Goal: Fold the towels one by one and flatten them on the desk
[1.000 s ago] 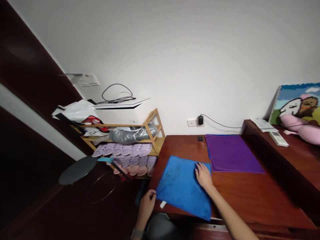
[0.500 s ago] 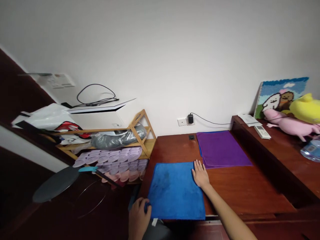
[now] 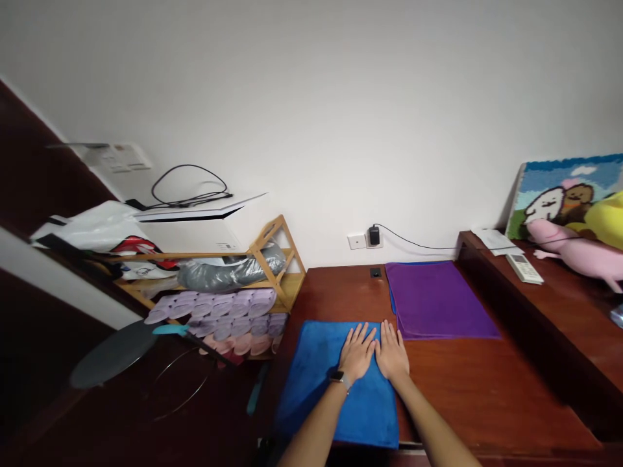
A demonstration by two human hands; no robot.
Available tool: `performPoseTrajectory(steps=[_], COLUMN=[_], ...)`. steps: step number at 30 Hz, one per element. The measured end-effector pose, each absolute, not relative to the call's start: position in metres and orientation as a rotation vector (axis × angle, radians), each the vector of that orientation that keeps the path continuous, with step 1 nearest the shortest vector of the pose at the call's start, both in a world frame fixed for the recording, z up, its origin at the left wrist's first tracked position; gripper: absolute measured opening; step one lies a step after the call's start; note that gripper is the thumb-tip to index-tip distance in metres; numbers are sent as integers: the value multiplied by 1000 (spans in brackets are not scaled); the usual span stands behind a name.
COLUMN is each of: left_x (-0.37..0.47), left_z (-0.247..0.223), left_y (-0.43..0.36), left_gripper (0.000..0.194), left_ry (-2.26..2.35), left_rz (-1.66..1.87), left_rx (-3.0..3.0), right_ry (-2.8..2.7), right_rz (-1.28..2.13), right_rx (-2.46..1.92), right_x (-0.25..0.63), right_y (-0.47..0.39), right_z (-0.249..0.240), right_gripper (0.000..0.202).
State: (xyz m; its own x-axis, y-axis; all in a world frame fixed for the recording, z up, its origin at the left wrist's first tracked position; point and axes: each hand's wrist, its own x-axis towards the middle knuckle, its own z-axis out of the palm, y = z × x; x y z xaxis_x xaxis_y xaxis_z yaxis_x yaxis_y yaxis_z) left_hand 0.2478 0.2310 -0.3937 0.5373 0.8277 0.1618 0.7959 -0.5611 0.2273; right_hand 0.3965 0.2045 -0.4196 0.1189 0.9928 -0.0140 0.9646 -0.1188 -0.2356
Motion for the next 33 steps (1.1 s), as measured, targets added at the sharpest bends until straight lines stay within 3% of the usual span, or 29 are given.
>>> performPoseTrajectory(steps=[12,19,24,29,33], left_x=[74,56,82,192,251], left_z=[-402,-410,-399,-393,-405], left_y=[278,284,281,259,246], left_gripper=[61,59,58,59,59], left_ry=[1960,2055,1987,1499,1398], left_rz=[273,271,406,453,379], left_rx=[2507,2538,2618,2743,2662], right_ry=[-2004,-1997,-1985,-1983,-2018], right_rz=[183,237,271,277,270], right_rx=[-2275,-2244,-2193,-2175,-2162], right_x=[391,390,392,394,396], right_y=[215,228,227,228,228], right_z=[-415,-409,-413,-415,-418], right_gripper=[70,69,69,69,67])
